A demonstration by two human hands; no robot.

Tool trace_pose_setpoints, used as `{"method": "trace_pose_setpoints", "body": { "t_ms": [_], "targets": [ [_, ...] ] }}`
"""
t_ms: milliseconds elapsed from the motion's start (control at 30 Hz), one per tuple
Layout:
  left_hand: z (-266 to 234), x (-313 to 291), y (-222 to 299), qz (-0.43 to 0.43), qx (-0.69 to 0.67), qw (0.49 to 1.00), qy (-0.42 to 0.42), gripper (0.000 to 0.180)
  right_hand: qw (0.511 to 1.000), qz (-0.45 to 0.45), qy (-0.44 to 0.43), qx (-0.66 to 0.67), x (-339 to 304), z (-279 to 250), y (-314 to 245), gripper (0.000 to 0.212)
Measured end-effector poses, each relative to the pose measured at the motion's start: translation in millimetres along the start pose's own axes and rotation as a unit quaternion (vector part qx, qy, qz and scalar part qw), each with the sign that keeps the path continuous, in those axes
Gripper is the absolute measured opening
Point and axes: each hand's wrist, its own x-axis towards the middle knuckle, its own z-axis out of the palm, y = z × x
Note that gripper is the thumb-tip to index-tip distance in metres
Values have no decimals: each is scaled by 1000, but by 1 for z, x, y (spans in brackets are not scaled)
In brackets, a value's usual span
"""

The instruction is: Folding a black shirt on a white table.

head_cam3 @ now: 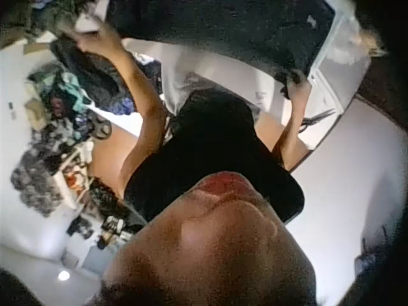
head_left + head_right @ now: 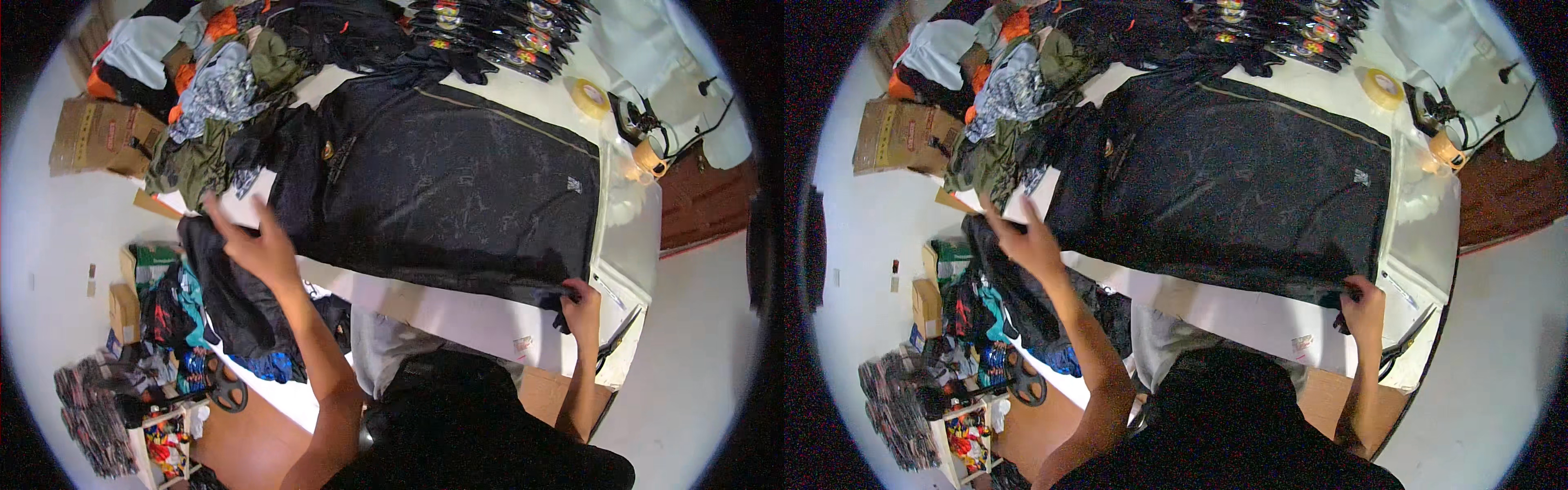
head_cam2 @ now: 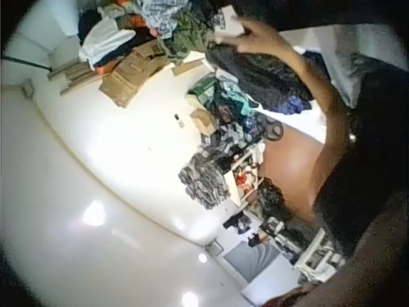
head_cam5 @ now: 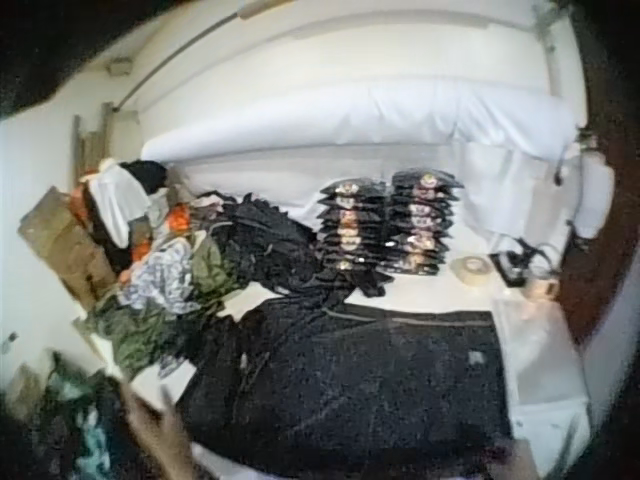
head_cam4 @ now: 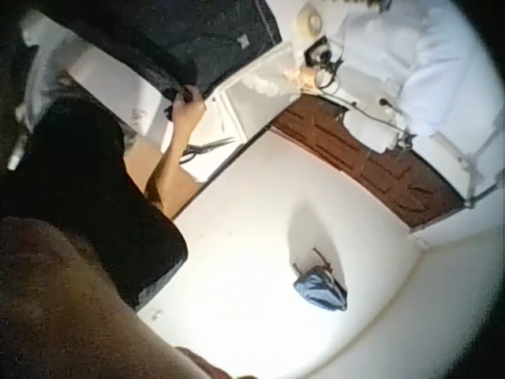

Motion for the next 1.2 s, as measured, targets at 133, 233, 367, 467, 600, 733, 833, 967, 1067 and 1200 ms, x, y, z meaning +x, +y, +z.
{"method": "trace_pose_setpoints", "body": {
  "t_ms": [133, 233, 367, 467, 600, 733, 833, 967, 1067, 1200],
  "targets": [
    [66, -44, 19, 139, 293, 923, -208, 65, 999, -35, -7, -2, 17, 15, -2, 29],
    [109, -69, -6, 93, 319, 851, -406, 64, 998, -39, -31, -32, 24, 22, -11, 30],
    [110, -100, -81, 214, 306, 871, -319, 64, 990, -27, -108, -89, 19, 5, -13, 36],
    [84, -107, -78, 143, 184, 908, -349, 58, 995, 11, -81, -53, 12, -6, 21, 38],
    [16, -85, -88, 118, 230, 950, -175, 60, 998, -18, -3, -65, 12, -13, 46, 32],
    [-42, -58, -121, 10, 367, 905, -216, 50, 998, -41, -6, -47, 17, -17, 58, 27],
    [-43, -30, -126, -39, 420, 869, -259, 29, 999, 45, 3, 14, 29, -25, 70, 25],
    [-21, 63, -118, -113, 214, 914, -325, 22, 984, -21, 49, 173, 54, -30, 97, 23],
    [49, 139, -108, 96, 115, 936, -317, 35, 964, -8, 116, 238, 82, -31, 73, 25],
    [159, 208, -84, 37, -182, 923, -336, 26, 954, -21, 162, 252, 125, -17, 93, 27]
  ]
}}
